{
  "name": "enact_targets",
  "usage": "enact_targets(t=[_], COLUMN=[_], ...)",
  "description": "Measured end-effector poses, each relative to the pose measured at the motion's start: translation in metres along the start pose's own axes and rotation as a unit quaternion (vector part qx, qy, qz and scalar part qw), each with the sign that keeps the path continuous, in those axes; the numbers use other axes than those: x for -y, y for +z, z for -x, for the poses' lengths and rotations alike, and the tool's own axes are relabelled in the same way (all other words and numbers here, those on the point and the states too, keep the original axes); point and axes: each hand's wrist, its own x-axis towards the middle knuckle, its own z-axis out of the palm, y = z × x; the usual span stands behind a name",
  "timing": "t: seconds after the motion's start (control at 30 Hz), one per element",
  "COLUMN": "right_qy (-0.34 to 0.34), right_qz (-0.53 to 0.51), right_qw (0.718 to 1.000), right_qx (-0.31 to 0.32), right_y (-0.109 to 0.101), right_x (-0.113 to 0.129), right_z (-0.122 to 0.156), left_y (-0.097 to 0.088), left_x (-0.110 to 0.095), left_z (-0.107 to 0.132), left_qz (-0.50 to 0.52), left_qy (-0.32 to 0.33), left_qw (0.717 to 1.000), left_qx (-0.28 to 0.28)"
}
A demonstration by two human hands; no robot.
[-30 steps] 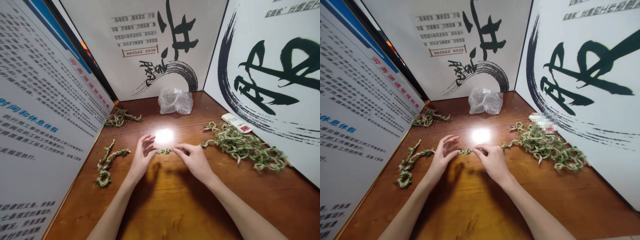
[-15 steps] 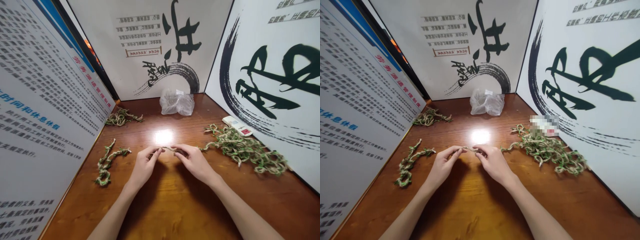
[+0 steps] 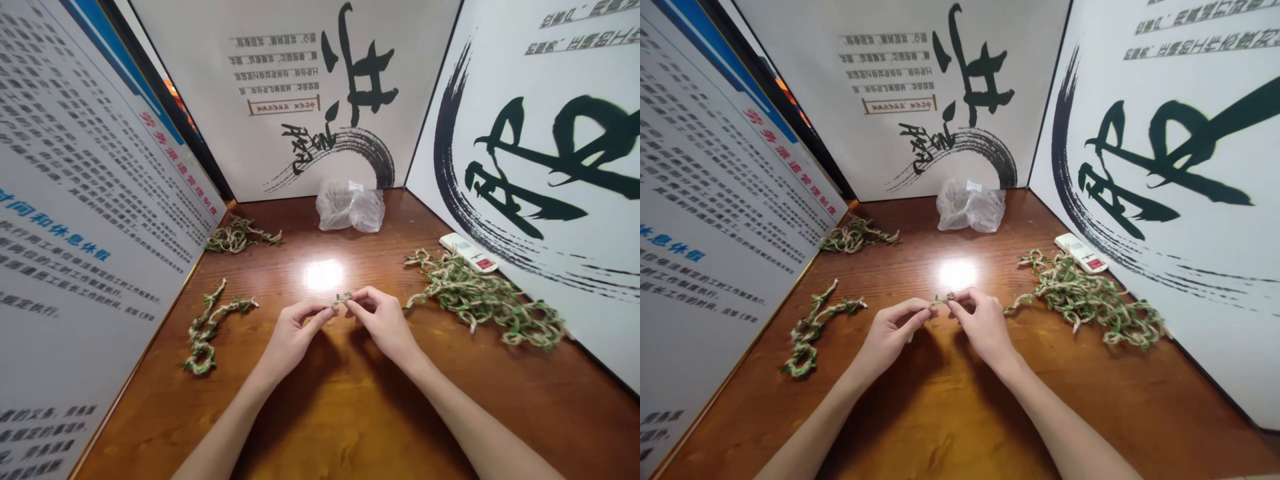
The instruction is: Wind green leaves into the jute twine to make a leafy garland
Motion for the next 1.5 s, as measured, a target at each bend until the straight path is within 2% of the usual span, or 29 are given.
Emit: enact_targets(t=[0.1,0.37,0.5,0.7,0.83,1.07,1.13,1.23,1.33,1.5], right_qy=[-0.003,-0.023,-0.02,-0.001,0.015,0.002,-0.004,-0.011,-0.013,0.003], right_qz=[-0.046,-0.066,-0.04,-0.058,-0.064,-0.043,-0.049,-0.046,-0.043,-0.046], right_qw=[0.999,0.995,0.994,0.996,0.997,0.998,0.998,0.998,0.999,0.999], right_qx=[0.021,0.067,0.096,0.061,0.047,0.034,0.033,0.033,0.029,0.022], right_y=[0.004,0.006,0.005,0.007,0.008,0.01,0.009,0.009,0.008,0.008], right_x=[-0.001,0.002,0.008,0.003,-0.001,-0.001,0.001,0.003,0.004,0.004], right_z=[0.001,0.006,0.008,0.005,0.004,0.007,0.007,0.007,0.007,0.008], left_y=[0.003,0.008,0.007,0.005,0.004,0.002,0.001,-0.003,-0.006,-0.004], left_x=[0.003,0.012,0.013,0.012,0.012,0.015,0.018,0.02,0.019,0.016], left_z=[0.0,-0.002,-0.002,0.0,0.001,0.001,0.0,-0.001,-0.001,-0.001], left_qz=[0.005,0.055,0.021,-0.084,-0.118,-0.17,-0.184,-0.229,-0.229,-0.071], left_qy=[0.001,-0.031,-0.016,0.031,0.049,0.106,0.134,0.154,0.111,0.019], left_qw=[1.0,0.997,0.996,0.993,0.99,0.979,0.972,0.953,0.955,0.99], left_qx=[0.012,-0.053,-0.086,-0.08,-0.067,-0.049,-0.063,-0.126,-0.155,-0.123])
